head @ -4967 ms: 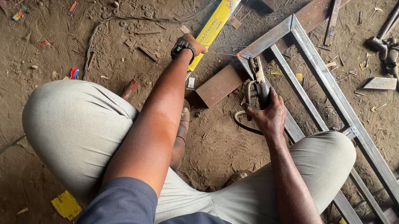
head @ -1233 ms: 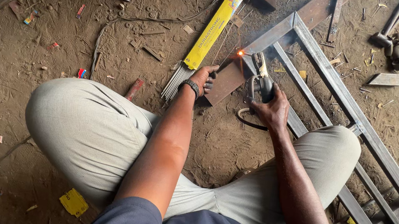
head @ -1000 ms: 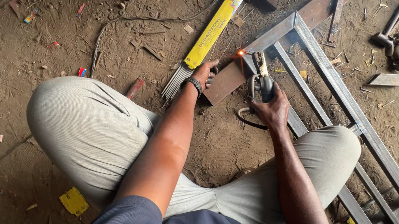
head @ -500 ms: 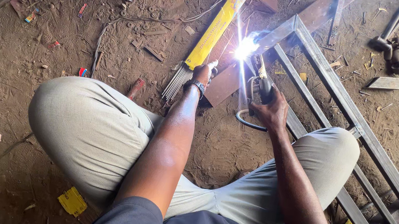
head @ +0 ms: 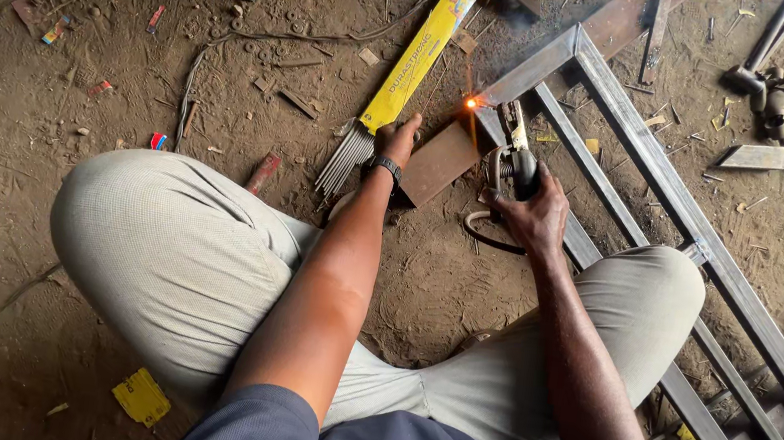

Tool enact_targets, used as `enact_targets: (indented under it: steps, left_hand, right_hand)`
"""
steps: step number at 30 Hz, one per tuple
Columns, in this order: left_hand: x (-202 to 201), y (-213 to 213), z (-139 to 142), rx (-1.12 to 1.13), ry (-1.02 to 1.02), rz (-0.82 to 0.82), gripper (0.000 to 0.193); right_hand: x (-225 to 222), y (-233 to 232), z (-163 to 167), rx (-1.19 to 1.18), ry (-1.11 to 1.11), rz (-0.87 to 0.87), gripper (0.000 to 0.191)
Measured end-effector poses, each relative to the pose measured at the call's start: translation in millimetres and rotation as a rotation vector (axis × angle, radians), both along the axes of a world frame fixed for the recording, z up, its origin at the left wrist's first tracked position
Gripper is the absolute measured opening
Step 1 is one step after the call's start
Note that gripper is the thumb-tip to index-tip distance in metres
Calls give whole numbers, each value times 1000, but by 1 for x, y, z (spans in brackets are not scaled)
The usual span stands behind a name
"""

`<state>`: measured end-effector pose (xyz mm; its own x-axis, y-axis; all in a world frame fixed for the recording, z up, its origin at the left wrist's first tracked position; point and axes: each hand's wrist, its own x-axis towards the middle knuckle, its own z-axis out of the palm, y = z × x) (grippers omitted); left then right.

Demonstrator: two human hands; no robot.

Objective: The person sits on the ground and uses a welding torch to join metal bars into a rectangular frame. They weld multiple joints, reposition the frame, and continue welding other sections.

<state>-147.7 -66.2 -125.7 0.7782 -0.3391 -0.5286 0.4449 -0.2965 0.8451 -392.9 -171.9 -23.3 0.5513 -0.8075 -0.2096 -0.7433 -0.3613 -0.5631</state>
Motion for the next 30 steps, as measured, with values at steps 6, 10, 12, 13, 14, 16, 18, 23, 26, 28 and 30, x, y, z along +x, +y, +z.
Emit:
enact_targets:
  steps: [6,10,12,13,14,16,18,23,26,28,30]
  left_hand:
    - [-1,-1,0,79,-58,4,46]
    - [-2,-1,0,117,-65,-31,47]
    - [-2,0,-1,163,-71,-67,50]
    - [-2,0,-2,171,-107,-56,50]
    - [-2,0,-2,178,-143,-45,49]
    - [-3,0,-2,165,-147,-35,48]
    - [-3,-1,-1,123,-84,-34,48]
    - [-3,-1,2,203,-131,-86,48]
    - [-3,0,0,175,-133,-89,49]
    - [-3,2,-1,152,-131,-84,49]
    - [-3,3,-2,113,-127,-70,48]
  right_hand:
    - [-3,0,-5,4,-135,17,109]
    - [-4,0,-6,4,-93,29,109]
    - [-4,0,-7,19,-67,19,107]
    - [-4,0,-7,21,-78,16,107]
    - [-4,0,-7,23,-88,12,107]
    - [-4,0,-7,17,-102,10,107]
    - [-4,1,-6,-2,-110,16,107]
    - [-3,1,0,22,40,63,77]
    - [-1,2,0,11,-5,35,92]
    - [0,2,-1,22,-41,4,103]
    - [0,2,-2,40,-62,-6,105]
